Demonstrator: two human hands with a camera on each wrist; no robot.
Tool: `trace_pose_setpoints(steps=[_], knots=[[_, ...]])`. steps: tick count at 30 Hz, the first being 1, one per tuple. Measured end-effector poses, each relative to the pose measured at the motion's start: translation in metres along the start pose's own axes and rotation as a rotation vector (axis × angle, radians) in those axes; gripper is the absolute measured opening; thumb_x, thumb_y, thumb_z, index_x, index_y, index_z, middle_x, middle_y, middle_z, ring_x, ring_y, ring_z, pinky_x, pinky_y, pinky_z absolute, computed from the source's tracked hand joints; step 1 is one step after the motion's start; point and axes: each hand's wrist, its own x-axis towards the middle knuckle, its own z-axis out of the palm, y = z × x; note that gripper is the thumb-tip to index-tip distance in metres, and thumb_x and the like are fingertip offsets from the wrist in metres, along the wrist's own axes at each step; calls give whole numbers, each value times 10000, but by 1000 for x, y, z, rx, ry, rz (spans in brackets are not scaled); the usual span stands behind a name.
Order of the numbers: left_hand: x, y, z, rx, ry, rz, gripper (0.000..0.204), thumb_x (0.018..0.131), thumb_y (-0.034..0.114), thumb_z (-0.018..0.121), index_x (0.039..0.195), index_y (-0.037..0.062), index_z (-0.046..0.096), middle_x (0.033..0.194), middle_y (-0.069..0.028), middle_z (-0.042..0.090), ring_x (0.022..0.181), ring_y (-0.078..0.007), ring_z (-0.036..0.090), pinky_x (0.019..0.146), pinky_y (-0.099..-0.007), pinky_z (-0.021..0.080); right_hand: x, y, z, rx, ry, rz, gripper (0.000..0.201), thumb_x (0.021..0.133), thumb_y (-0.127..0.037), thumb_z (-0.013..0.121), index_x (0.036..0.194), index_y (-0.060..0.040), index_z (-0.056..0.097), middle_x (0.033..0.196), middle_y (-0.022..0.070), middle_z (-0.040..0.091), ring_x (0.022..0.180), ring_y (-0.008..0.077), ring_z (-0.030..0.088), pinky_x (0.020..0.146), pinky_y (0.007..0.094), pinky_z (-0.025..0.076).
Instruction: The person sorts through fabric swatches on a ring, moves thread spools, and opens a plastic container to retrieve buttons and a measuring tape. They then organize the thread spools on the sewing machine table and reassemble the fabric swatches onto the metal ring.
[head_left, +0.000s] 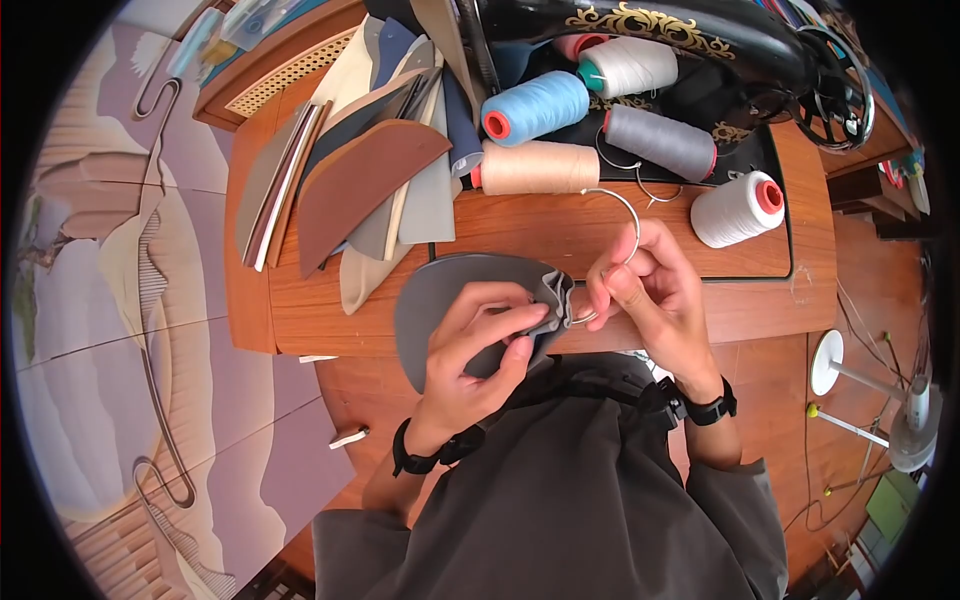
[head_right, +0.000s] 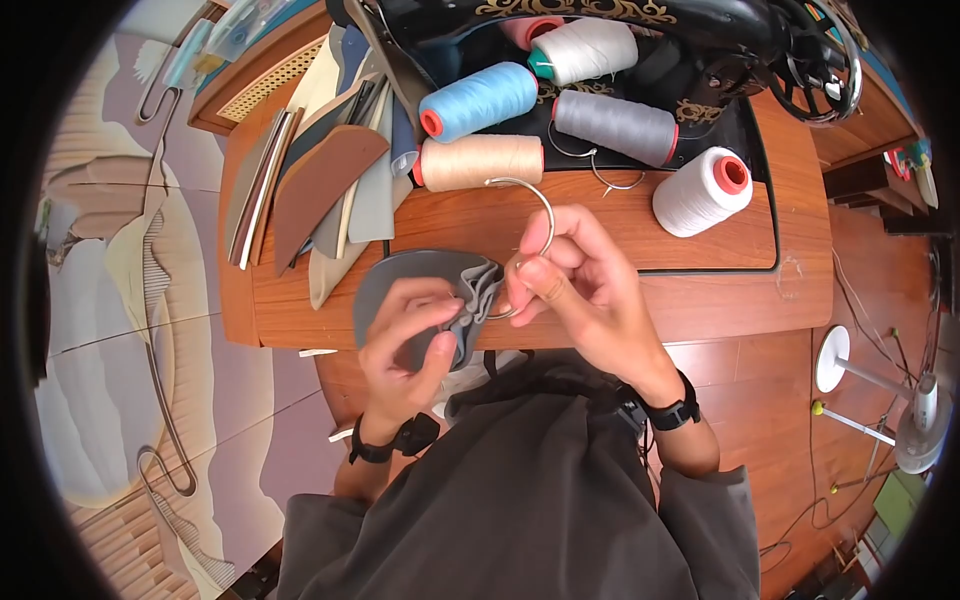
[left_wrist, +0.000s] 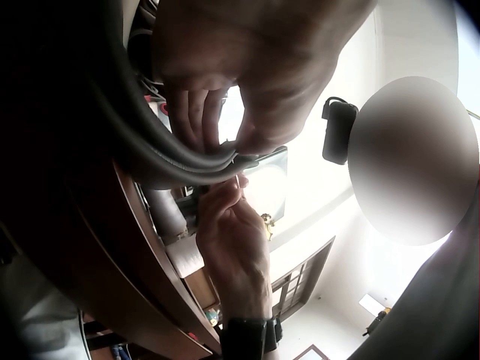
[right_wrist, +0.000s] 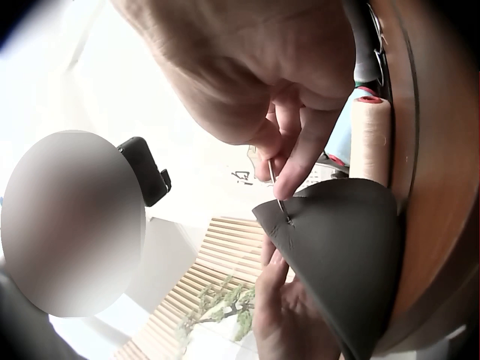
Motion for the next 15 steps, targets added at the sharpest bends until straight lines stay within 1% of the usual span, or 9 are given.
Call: trace_pose_setpoints(steps=[1,3,4,5,6,7,8,13,15], knots=[[1,1,1,0,1,0,338,814,-89,646,1129,19,703,1161,-179,611,893,-214,634,720,-307,529,0,0,0,-32,-9,-19,132,1025,-74,528,1124,-33,451,881,85,625,809,124,630,718,276,575],[4,2,1,171,6,117,389,749,-112,667,1087,63,747,1144,-156,612,927,-246,650,720,-324,544,-4,2,-1,-66,-3,-73,132,1018,-54,533,1118,-26,450,884,91,624,812,134,632,735,289,566],[5,2,2,171,7,115,389,749,-112,667,1087,63,747,1144,-156,612,927,-246,650,720,-324,544,-6,3,-1,-99,4,-127,134,1012,-34,538,1111,-18,449,886,98,624,816,144,633,752,302,557],[6,2,4,239,8,184,427,710,-122,676,1082,74,753,1140,-147,610,946,-265,655,727,-332,552,-7,5,-2,-99,3,-125,134,1012,-34,538,1111,-18,449,886,98,624,816,144,633,752,302,557],[6,2,4,308,9,252,466,671,-131,684,1077,85,759,1136,-137,609,964,-284,659,734,-339,559,-9,7,-2,-153,-3,-203,147,1000,-9,548,1109,-11,450,887,108,624,817,157,636,761,314,553],[5,2,5,330,11,262,503,632,-141,691,1077,82,758,1152,-129,609,995,-301,662,758,-348,571,-10,9,-3,-208,-8,-280,162,987,17,558,1106,-3,450,888,119,624,818,170,639,771,326,549],[5,1,5,329,12,260,503,632,-141,691,1077,82,758,1152,-129,609,995,-301,662,758,-348,571,-11,12,-5,-208,-8,-278,162,987,17,558,1106,-3,450,888,119,624,818,170,639,771,326,549],[8,-1,5,386,21,350,514,605,-150,696,1065,70,757,1136,-134,622,1004,-310,666,811,-366,583,-7,18,-5,-243,-24,-470,149,979,41,549,1098,3,469,895,157,634,815,210,655,764,347,549],[7,-1,6,374,34,345,509,609,-152,694,1066,63,755,1126,-135,625,992,-312,671,805,-369,586,-5,18,-6,-250,-49,-484,145,980,35,549,1096,-1,469,894,162,632,815,216,657,767,360,557]])
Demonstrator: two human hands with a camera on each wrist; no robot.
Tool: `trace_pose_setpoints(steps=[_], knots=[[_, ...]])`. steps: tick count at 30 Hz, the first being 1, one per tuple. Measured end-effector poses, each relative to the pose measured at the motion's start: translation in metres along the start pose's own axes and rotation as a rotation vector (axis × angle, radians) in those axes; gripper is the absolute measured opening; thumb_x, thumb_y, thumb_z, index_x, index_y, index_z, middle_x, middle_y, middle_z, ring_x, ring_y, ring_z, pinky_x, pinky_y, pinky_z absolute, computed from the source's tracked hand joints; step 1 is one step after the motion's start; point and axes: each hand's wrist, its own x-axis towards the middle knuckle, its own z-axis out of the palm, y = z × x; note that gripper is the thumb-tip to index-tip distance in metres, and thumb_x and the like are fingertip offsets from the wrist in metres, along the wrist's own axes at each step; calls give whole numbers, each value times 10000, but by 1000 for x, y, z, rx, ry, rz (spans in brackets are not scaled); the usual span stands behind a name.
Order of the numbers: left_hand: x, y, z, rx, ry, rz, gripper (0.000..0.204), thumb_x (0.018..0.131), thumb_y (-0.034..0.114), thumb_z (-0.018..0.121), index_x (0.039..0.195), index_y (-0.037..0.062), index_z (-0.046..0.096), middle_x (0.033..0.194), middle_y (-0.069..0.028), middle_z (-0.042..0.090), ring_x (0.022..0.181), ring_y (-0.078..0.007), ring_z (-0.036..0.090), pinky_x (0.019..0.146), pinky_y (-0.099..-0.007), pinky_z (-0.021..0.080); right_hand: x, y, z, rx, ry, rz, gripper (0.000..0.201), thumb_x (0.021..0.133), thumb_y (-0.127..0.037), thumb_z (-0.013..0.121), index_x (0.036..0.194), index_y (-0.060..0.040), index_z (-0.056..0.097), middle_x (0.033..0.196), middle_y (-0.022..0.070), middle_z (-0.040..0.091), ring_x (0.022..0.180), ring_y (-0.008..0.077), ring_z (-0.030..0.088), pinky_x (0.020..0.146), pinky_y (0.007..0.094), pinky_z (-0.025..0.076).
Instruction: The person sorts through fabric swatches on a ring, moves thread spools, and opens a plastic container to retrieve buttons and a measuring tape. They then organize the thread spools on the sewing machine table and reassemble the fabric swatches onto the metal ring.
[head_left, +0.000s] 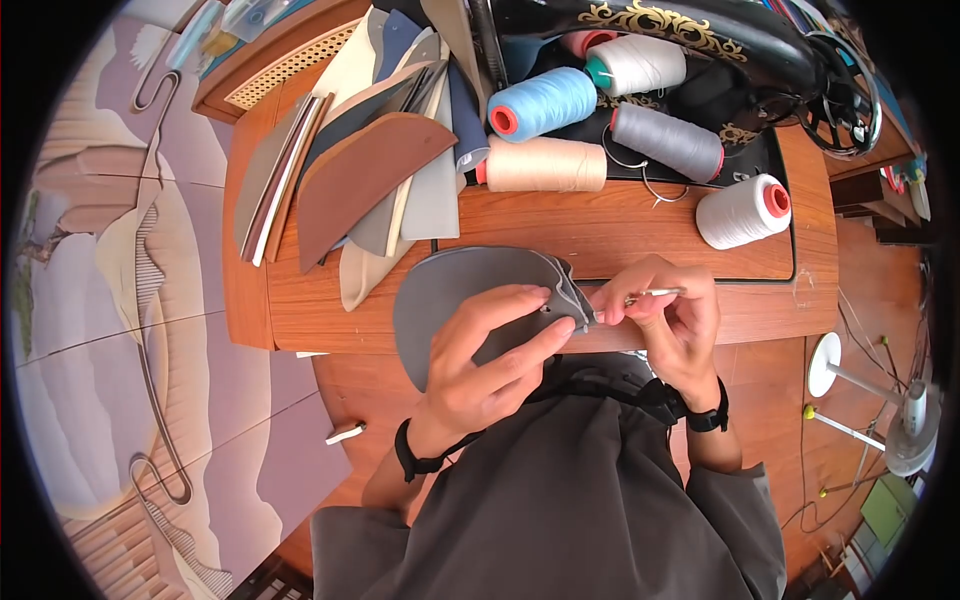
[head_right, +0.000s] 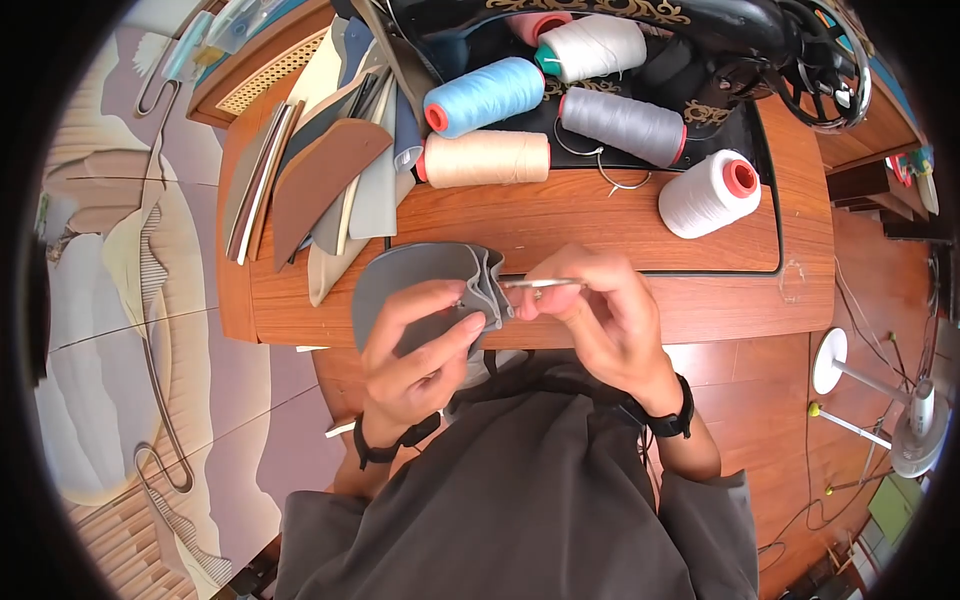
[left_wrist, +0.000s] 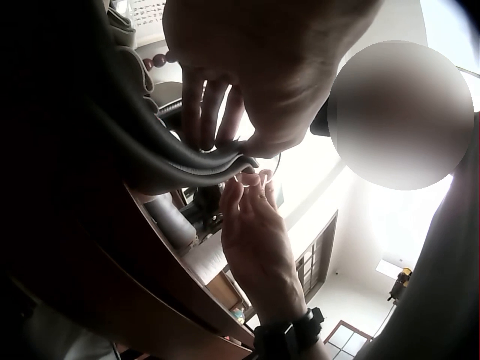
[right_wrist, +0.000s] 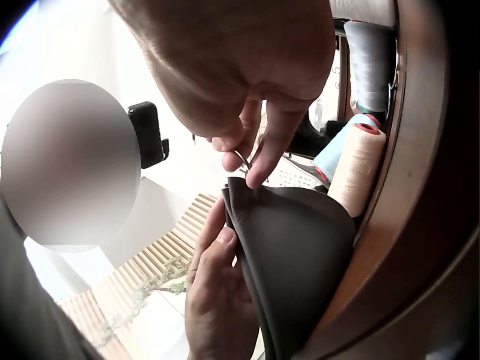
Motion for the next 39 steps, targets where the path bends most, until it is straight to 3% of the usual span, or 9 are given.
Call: trace_pose_setpoints(steps=[8,13,16,20,25,26,29,30,39], knots=[[1,-2,2,-66,90,-30,458,640,-167,677,1050,31,730,1036,-162,696,946,-313,697,772,-367,593,-1,-7,1,-101,-25,42,162,1007,-42,534,995,-60,374,796,164,579,728,224,641,696,393,591],[4,0,-4,-83,17,10,283,763,-167,604,1009,-41,665,939,-218,701,937,-383,696,792,-435,583,-3,-6,8,264,113,181,160,1003,-4,526,1035,-37,373,858,159,598,804,218,667,777,396,598],[5,-5,-4,-12,18,98,405,645,-138,679,1016,23,706,1007,-165,718,913,-309,717,727,-342,573,-2,-6,11,245,111,150,157,1000,0,531,1030,-33,380,851,155,598,812,221,667,778,398,596],[10,3,1,-114,54,29,409,661,-99,734,1048,24,684,987,-172,715,903,-305,715,730,-347,572,0,-2,21,189,112,55,176,988,25,539,1023,-38,379,868,167,613,840,229,672,783,394,593],[0,6,0,-76,189,-152,371,733,-96,746,1080,-18,640,975,-181,705,876,-290,708,740,-353,567,5,-8,31,236,248,128,193,936,72,608,1058,-5,480,984,194,662,931,234,679,821,366,585],[-3,5,-4,-78,148,-155,403,797,-96,707,1162,-59,541,1070,-216,659,983,-279,668,898,-363,527,8,-9,34,253,321,130,199,889,90,669,1028,9,552,1017,182,676,932,210,683,801,339,589],[2,7,-11,-133,185,-247,389,809,-97,698,1163,-59,542,1069,-208,659,977,-255,661,892,-354,523,3,-15,21,77,220,235,209,837,101,725,963,6,588,979,153,696,899,177,692,776,307,588],[9,7,-6,-142,293,-231,378,726,-130,723,1083,-44,631,992,-196,706,865,-280,705,748,-321,553,3,-15,23,78,220,234,209,837,101,725,963,6,588,979,153,696,899,177,692,776,307,588],[21,13,-14,87,219,-48,355,711,-123,720,1056,-56,668,990,-217,702,885,-299,726,736,-336,588,10,-25,21,-98,267,278,224,791,69,785,985,38,678,889,112,739,833,149,719,736,274,583]])
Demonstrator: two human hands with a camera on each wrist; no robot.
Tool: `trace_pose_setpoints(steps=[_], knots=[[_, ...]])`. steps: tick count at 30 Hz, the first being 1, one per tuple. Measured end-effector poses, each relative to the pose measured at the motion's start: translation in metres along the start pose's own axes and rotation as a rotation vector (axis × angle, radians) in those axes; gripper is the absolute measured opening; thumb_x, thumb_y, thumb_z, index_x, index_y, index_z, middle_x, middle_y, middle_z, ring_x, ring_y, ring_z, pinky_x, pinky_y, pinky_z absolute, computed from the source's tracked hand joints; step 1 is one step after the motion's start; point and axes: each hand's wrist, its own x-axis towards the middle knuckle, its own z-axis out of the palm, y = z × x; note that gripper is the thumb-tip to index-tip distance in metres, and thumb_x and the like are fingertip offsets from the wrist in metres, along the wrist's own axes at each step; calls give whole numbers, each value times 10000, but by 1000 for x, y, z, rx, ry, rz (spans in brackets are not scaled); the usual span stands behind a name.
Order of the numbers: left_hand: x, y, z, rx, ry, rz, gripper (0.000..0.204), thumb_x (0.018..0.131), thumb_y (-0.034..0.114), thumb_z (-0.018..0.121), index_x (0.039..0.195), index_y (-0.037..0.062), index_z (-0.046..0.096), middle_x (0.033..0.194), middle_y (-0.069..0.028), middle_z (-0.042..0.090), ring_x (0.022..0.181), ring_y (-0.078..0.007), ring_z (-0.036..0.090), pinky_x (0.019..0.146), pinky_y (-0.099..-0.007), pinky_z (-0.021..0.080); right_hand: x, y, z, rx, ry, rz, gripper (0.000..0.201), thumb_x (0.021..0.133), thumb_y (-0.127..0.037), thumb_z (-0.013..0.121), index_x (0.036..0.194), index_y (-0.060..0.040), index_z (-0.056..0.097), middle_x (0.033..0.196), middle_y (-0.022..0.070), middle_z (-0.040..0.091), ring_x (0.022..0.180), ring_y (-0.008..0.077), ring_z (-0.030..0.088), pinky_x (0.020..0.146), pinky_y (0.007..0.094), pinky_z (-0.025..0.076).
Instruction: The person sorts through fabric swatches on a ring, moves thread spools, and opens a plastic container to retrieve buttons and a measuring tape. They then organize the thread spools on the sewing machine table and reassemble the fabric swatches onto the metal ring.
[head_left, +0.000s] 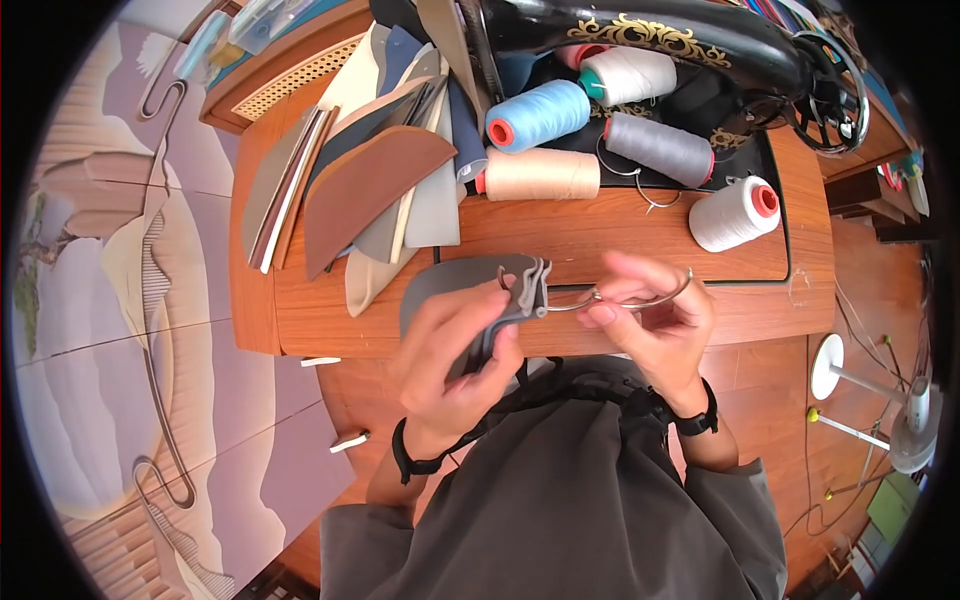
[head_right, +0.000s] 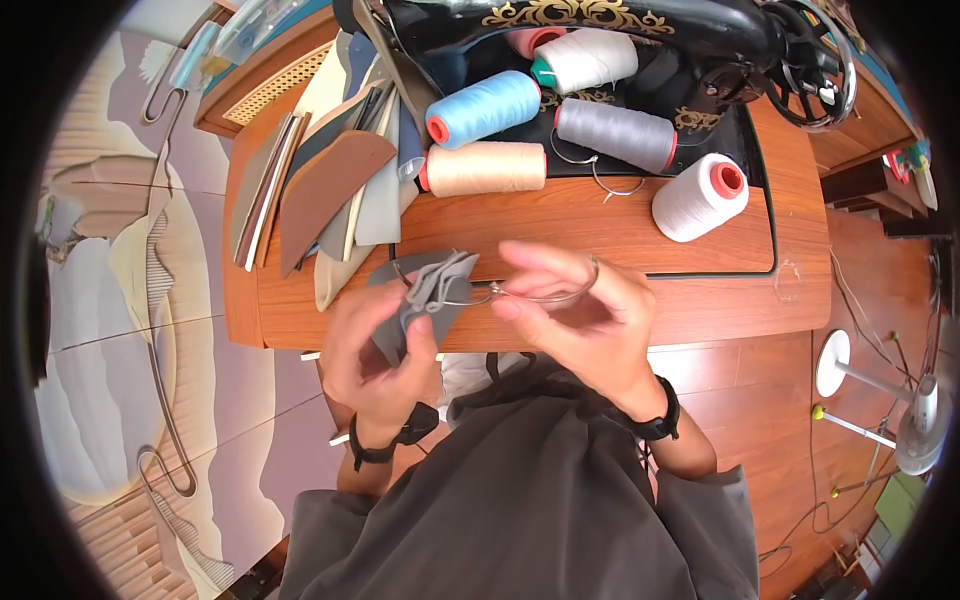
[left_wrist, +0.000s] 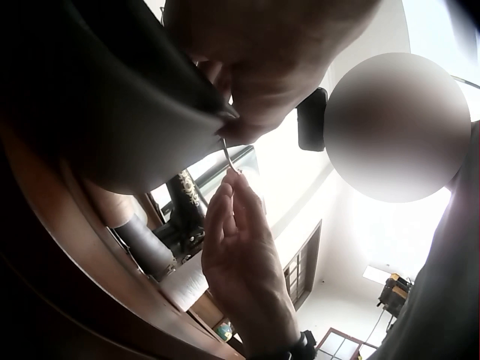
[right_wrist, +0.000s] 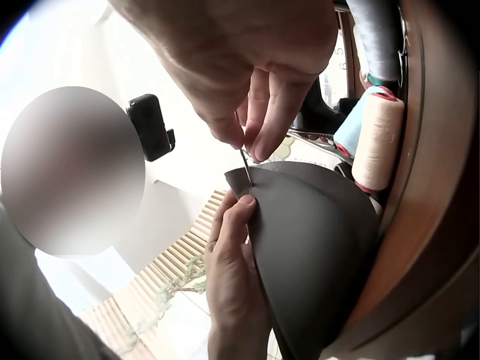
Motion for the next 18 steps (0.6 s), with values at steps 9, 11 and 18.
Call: trace_pose_setpoints(steps=[9,11,18], knots=[[3,15,12,-51,43,1,381,698,-125,731,1066,-38,683,1011,-209,695,904,-305,726,749,-339,600,-14,3,18,431,71,46,93,881,70,693,944,29,638,923,186,722,849,237,735,747,332,614],[5,18,15,-37,45,24,400,696,-122,737,1080,-24,688,1042,-206,690,918,-302,723,759,-339,600,-20,5,27,638,181,82,87,895,79,670,923,19,615,957,198,712,842,240,731,737,339,614],[17,18,20,55,61,119,460,660,-118,753,1095,30,728,1077,-171,689,900,-259,709,765,-322,598,-14,3,26,126,31,-178,160,829,88,744,960,28,674,959,175,729,867,203,714,752,304,583]])
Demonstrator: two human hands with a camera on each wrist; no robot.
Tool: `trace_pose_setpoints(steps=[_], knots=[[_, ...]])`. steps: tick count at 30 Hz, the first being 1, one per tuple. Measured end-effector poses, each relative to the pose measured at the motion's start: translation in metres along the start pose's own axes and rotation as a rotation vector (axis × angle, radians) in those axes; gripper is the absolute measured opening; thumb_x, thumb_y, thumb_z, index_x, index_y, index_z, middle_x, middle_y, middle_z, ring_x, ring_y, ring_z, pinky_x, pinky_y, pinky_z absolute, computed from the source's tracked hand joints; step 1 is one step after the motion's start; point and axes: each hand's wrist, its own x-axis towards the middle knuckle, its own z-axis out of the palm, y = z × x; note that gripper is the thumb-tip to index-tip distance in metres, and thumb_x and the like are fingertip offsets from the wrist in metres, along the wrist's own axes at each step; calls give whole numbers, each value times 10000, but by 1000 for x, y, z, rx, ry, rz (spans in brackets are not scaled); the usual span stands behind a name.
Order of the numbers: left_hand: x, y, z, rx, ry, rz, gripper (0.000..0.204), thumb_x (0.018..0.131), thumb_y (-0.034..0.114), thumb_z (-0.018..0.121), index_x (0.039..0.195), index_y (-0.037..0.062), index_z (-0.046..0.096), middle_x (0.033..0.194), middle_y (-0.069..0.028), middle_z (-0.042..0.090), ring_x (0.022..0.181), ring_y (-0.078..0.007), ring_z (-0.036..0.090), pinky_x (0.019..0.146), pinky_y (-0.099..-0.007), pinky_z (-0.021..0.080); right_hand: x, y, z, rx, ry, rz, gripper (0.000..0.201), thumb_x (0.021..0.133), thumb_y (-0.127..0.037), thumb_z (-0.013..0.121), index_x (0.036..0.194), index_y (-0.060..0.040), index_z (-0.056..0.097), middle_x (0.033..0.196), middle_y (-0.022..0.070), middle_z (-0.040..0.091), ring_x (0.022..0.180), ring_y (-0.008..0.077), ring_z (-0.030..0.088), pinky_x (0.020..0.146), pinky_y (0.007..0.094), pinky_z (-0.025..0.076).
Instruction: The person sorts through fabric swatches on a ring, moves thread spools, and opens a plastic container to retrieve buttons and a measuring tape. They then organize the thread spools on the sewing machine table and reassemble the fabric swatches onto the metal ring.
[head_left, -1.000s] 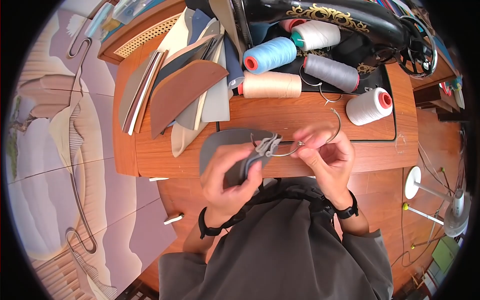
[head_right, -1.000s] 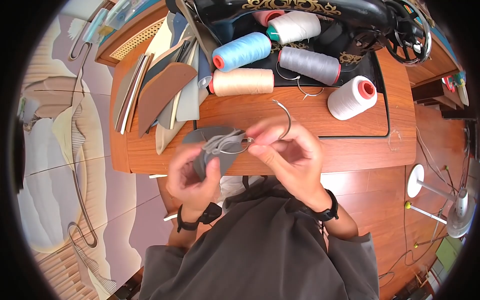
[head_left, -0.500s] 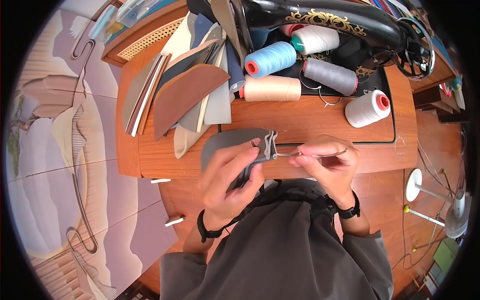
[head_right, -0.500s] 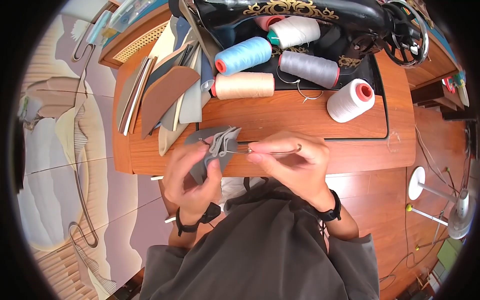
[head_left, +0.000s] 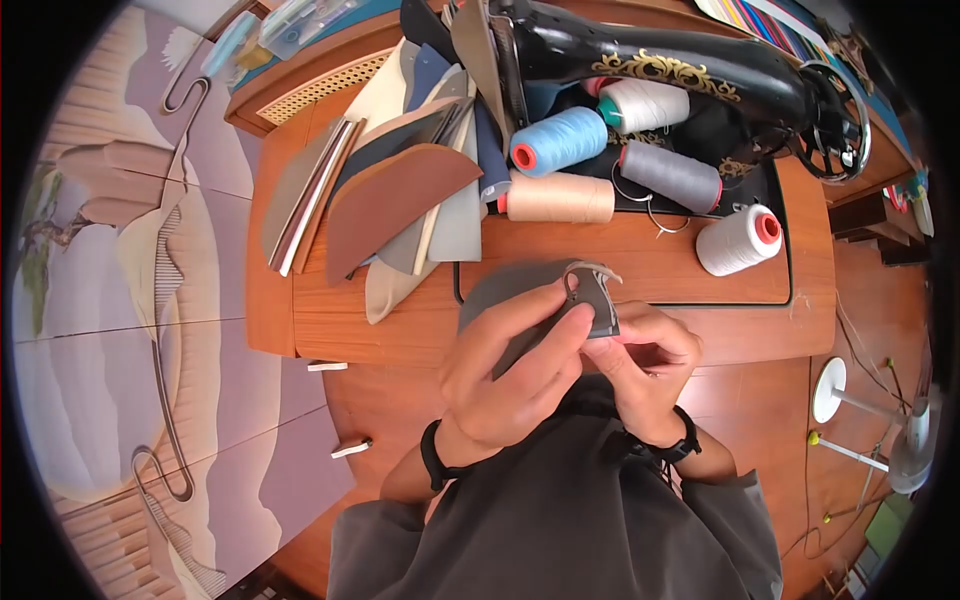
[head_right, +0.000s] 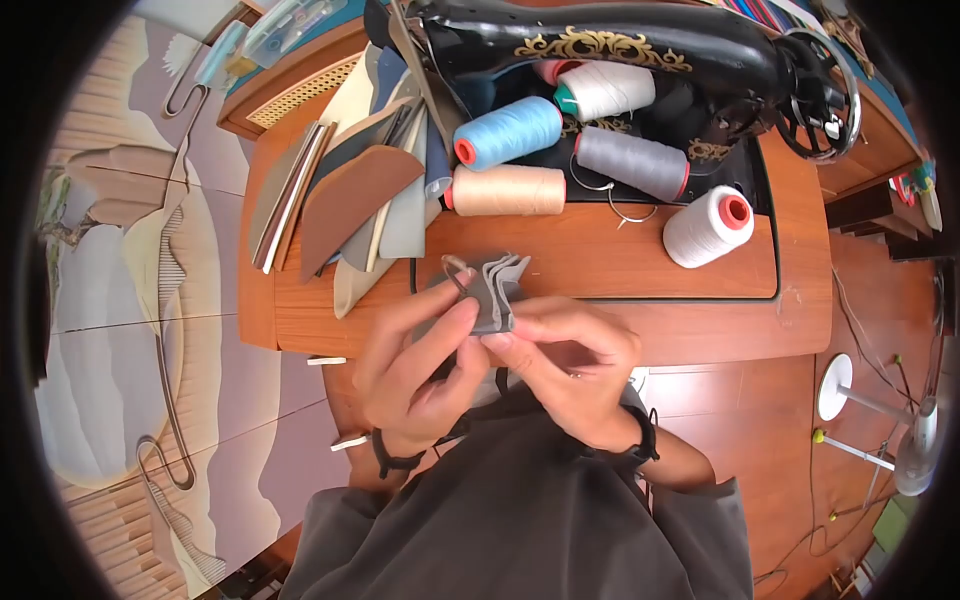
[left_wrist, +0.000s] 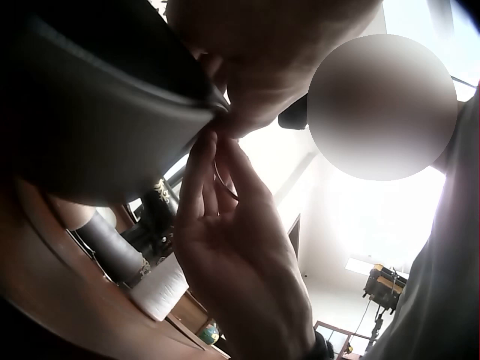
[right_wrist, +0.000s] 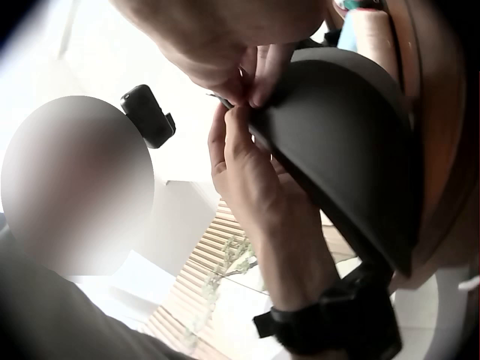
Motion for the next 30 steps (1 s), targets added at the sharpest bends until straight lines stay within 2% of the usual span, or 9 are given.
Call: trace_pose_setpoints(steps=[4,8,12,14,19,24,25,27,30], knots=[[1,-10,-6,-46,-87,-21,451,673,-106,752,1101,33,728,1073,-157,691,912,-259,705,737,-312,583,11,1,-9,35,-51,156,162,838,72,742,982,62,669,974,170,726,853,187,715,762,303,587],[8,-13,-5,-188,-152,-112,447,725,-81,730,1157,28,701,1095,-157,686,921,-269,701,754,-319,567,25,-2,6,187,42,92,219,866,65,712,1067,82,626,1055,187,702,918,189,708,804,314,595],[15,-20,-17,-314,-196,-190,410,773,-54,694,1177,10,677,1107,-167,682,947,-290,687,792,-336,554,38,5,-12,-96,-52,127,216,854,32,740,1063,50,686,1050,144,707,909,177,698,804,285,572],[17,-28,-28,-291,-222,-340,266,876,-5,609,1130,-74,646,1161,-223,670,1021,-277,667,858,-366,530,54,7,-13,-169,-85,74,205,846,16,755,1046,30,714,1017,113,718,886,154,695,777,257,555],[28,-93,-38,180,-203,-194,257,845,-19,658,1102,-27,648,1129,-129,668,1033,-271,633,892,-347,492,98,6,-1,-246,-216,-5,169,851,11,741,1018,18,718,978,91,709,836,119,675,727,231,536],[43,-111,-37,334,-335,-348,306,792,-17,704,1094,-3,666,1135,-82,622,1125,-272,569,945,-358,465,129,25,20,-194,-340,-74,143,875,-20,719,1014,11,699,1121,106,674,824,117,671,713,226,533],[44,-113,-37,338,-334,-347,306,792,-17,704,1094,-3,666,1135,-82,622,1125,-272,569,945,-358,465,129,25,23,-96,-339,55,133,895,-47,708,1011,15,690,1102,97,698,783,109,675,696,233,535],[43,-119,-36,403,-277,-181,204,830,-3,702,1033,18,687,1054,-81,636,964,-285,604,782,-371,516,128,30,21,-87,-344,110,137,902,-65,708,1013,13,689,1051,85,717,759,102,676,686,234,535],[40,-124,-39,230,-107,-336,151,867,-4,684,1018,5,692,958,-90,668,847,-220,641,730,-314,522,126,36,14,-81,-355,189,144,910,-96,712,1008,7,692,933,60,739,725,88,676,669,233,533]])
